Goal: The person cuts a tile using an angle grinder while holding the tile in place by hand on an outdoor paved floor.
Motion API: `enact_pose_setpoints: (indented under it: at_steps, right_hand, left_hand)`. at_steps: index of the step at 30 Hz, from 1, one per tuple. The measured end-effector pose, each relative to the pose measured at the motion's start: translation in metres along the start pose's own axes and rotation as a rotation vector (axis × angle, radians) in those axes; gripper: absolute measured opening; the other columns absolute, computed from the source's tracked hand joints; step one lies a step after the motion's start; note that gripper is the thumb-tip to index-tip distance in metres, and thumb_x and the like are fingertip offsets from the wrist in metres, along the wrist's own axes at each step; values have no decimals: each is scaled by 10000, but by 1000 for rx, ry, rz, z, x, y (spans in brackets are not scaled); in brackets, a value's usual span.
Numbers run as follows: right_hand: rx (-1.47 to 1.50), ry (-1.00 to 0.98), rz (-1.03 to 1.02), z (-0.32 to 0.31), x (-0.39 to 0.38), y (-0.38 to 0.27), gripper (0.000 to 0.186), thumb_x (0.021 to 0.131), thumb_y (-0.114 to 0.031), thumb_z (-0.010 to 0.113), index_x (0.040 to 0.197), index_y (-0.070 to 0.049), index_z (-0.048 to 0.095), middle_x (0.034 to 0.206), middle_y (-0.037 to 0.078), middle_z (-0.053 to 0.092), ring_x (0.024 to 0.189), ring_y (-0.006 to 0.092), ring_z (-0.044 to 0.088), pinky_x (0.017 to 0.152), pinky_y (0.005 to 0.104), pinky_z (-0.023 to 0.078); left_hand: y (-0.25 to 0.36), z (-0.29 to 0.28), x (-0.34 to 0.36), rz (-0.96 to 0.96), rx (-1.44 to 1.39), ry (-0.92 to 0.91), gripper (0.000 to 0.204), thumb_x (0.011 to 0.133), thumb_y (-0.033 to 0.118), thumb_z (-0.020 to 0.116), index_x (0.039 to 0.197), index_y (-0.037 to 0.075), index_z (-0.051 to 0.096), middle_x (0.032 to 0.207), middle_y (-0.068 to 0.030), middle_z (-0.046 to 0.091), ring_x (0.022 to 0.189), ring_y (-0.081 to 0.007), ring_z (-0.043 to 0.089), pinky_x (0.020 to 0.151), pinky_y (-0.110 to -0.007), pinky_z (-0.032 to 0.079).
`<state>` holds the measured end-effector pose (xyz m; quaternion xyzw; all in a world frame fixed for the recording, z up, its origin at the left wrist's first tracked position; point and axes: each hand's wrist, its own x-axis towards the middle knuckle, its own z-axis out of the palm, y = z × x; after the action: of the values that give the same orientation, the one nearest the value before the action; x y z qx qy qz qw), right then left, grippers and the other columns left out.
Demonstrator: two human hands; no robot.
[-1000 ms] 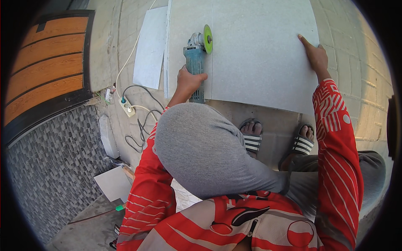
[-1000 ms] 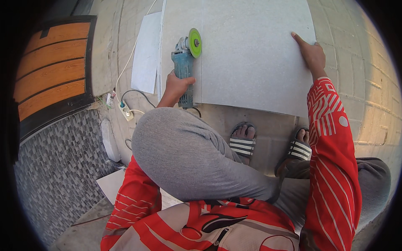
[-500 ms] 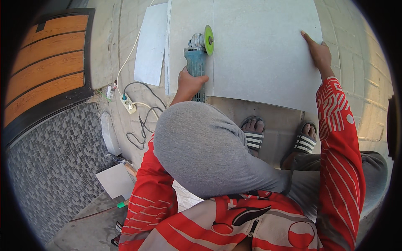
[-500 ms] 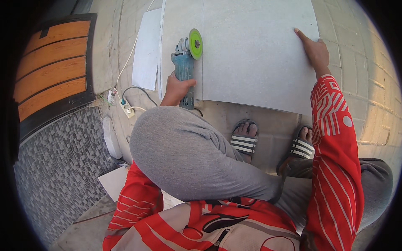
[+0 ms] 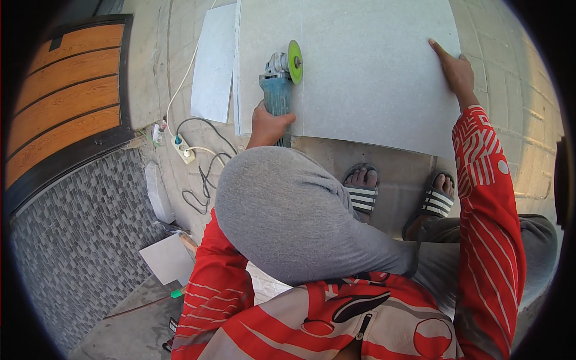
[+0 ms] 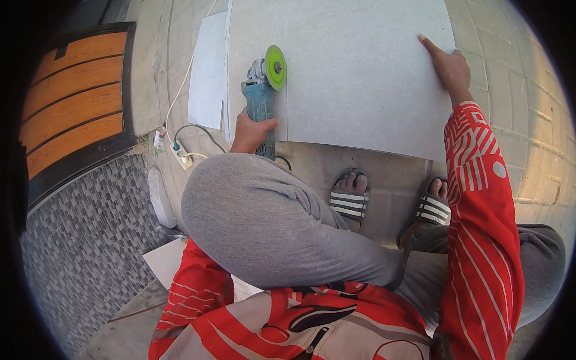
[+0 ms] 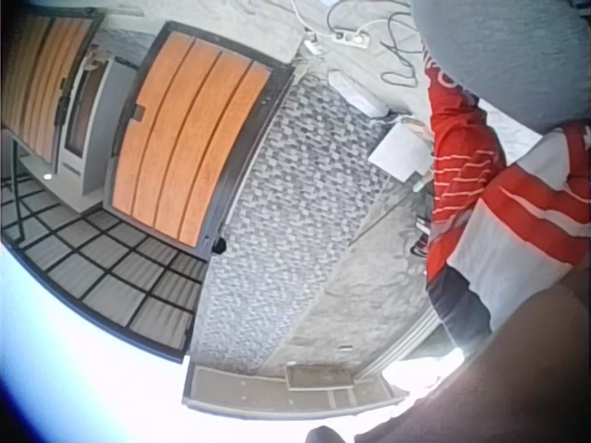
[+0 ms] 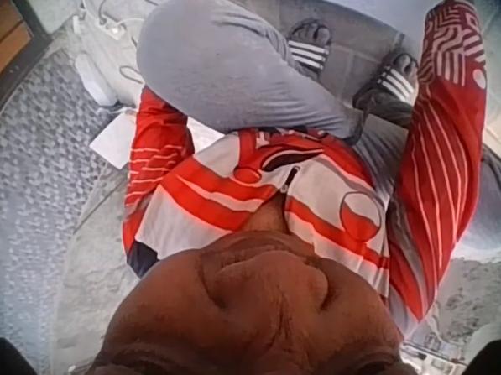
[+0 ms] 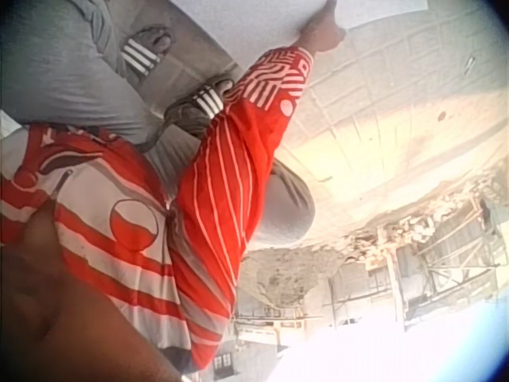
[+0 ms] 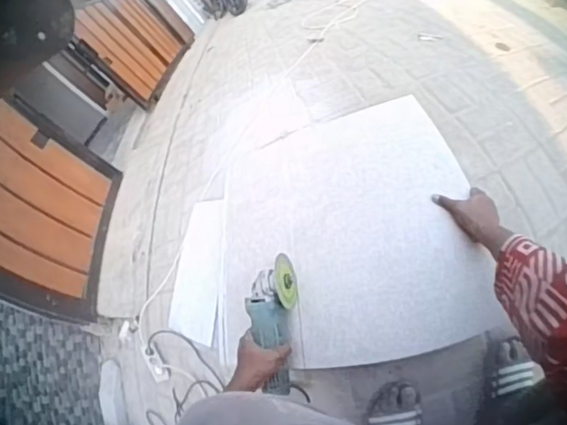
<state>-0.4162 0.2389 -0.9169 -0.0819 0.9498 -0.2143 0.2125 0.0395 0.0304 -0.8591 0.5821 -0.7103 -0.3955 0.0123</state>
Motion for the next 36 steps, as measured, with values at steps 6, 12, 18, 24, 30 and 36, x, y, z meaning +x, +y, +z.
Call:
enact_pose_setpoints:
  at_steps: [6, 12, 18, 24, 30, 36]
  right_hand:
    - [17, -31, 0, -1, -2, -1, 1311, 647, -925, 624, 1448, 105, 498, 1334, 283, 637, 1228, 381, 643, 1055, 432, 488]
    - [42, 16, -17, 1, -5, -3, 1242, 664, -899, 643, 1365, 125, 572, 1278, 290, 665, 1204, 392, 652, 1053, 432, 483]
    - [34, -32, 19, -2, -2, 0, 1285, 652, -916, 634, 1448, 86, 512, 1317, 271, 652, 1217, 374, 651, 1038, 428, 500]
    - [14, -33, 10, -1, -5, -4, 1263, 650, -922, 628, 1419, 78, 547, 1315, 263, 656, 1220, 380, 648, 1040, 435, 497]
    - [-12, -11, 8, -2, -2, -1, 1254, 651, -935, 610, 1394, 74, 571, 1278, 253, 677, 1165, 370, 676, 998, 432, 519]
    - [-15, 31, -17, 1, -4, -2, 1239, 654, -938, 607, 1357, 81, 598, 1196, 241, 710, 1077, 359, 708, 943, 425, 540]
  left_hand:
    - [-4, 0, -6, 4, 44, 15, 511, 683, 148, 843, 1117, -33, 642, 973, -119, 711, 854, -215, 678, 789, -360, 548]
    - [-10, -2, -12, 19, 43, 29, 514, 679, 161, 843, 1113, -30, 646, 963, -118, 708, 851, -220, 675, 790, -362, 544]
    - [1, -3, -21, -42, 11, -46, 623, 663, 239, 824, 1179, -47, 623, 1075, -222, 694, 984, -352, 687, 893, -436, 538]
    - [-18, 0, -24, 2, 41, 35, 515, 685, 140, 853, 1119, -33, 637, 973, -111, 703, 844, -206, 671, 778, -358, 545]
    - [-11, -2, -35, 1, -34, -21, 504, 685, 138, 852, 1111, -27, 639, 953, -100, 705, 837, -197, 670, 778, -352, 545]
    - [-20, -2, -41, 32, -31, -4, 489, 682, 137, 848, 1097, -24, 645, 941, -91, 706, 820, -198, 667, 776, -354, 545]
